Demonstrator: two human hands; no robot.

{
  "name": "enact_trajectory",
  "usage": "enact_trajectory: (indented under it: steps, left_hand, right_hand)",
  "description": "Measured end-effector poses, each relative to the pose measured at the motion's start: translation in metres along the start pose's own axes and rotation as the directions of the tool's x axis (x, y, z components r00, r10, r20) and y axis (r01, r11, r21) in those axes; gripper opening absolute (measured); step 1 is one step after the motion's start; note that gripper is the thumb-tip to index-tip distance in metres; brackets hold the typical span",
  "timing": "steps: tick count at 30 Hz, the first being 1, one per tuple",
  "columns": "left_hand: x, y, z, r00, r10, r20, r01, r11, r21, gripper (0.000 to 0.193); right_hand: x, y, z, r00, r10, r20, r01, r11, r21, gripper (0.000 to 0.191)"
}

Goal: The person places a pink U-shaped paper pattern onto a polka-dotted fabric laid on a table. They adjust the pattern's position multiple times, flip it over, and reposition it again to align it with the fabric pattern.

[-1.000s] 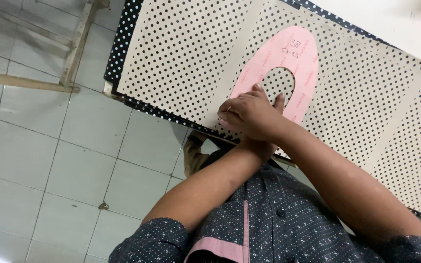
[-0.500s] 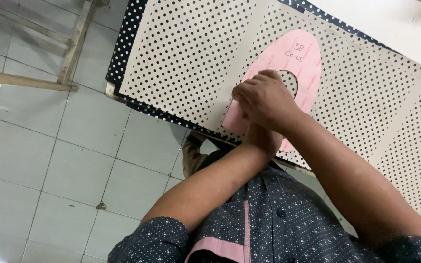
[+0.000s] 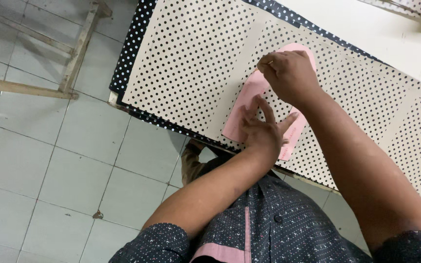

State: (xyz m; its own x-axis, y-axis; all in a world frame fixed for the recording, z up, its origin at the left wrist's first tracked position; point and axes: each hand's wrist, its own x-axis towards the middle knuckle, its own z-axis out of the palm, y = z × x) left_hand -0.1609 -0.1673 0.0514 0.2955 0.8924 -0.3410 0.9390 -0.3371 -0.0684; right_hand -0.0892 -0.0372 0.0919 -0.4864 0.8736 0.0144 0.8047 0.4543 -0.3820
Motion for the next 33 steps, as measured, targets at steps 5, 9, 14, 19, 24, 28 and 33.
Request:
enact_trajectory:
  steps: [5, 9, 14, 19, 24, 28, 33]
  left_hand:
    - [0.008, -0.001, 0.002, 0.936, 0.314, 0.158, -0.350, 0.877, 0.329, 0.065]
    - [0.002, -0.001, -0.001, 0.993, 0.099, 0.063, -0.105, 0.990, 0.096, 0.081]
    - [-0.002, -0.007, -0.017, 0.989, 0.089, 0.116, -0.091, 0.996, 0.012, 0.079]
    - [-0.006, -0.016, -0.034, 0.976, 0.142, 0.164, -0.157, 0.984, 0.081, 0.080]
    - [-0.005, -0.022, -0.043, 0.948, 0.209, 0.239, -0.225, 0.973, 0.042, 0.078]
    - [-0.007, -0.024, -0.042, 0.956, 0.231, 0.182, -0.254, 0.961, 0.112, 0.079]
    - [-0.007, -0.018, -0.038, 0.971, 0.160, 0.180, -0.147, 0.986, -0.080, 0.079]
  right_hand:
    - [0.002, 0.005, -0.007, 0.996, -0.084, -0.039, 0.086, 0.995, 0.056, 0.013]
    - [0.003, 0.008, -0.009, 1.000, -0.010, -0.002, 0.010, 1.000, 0.027, 0.013]
    - [0.012, 0.019, -0.012, 0.993, 0.112, 0.022, -0.114, 0.987, 0.109, 0.015]
    - [0.013, 0.037, -0.021, 0.987, -0.039, -0.154, 0.027, 0.996, -0.079, 0.012]
    - [0.014, 0.048, -0.024, 0.978, 0.205, -0.049, -0.199, 0.974, 0.107, 0.019]
    - [0.014, 0.062, -0.035, 0.980, 0.124, -0.155, -0.133, 0.990, -0.050, 0.017]
    - [0.005, 0.069, -0.031, 0.969, 0.204, -0.138, -0.183, 0.972, 0.148, 0.018]
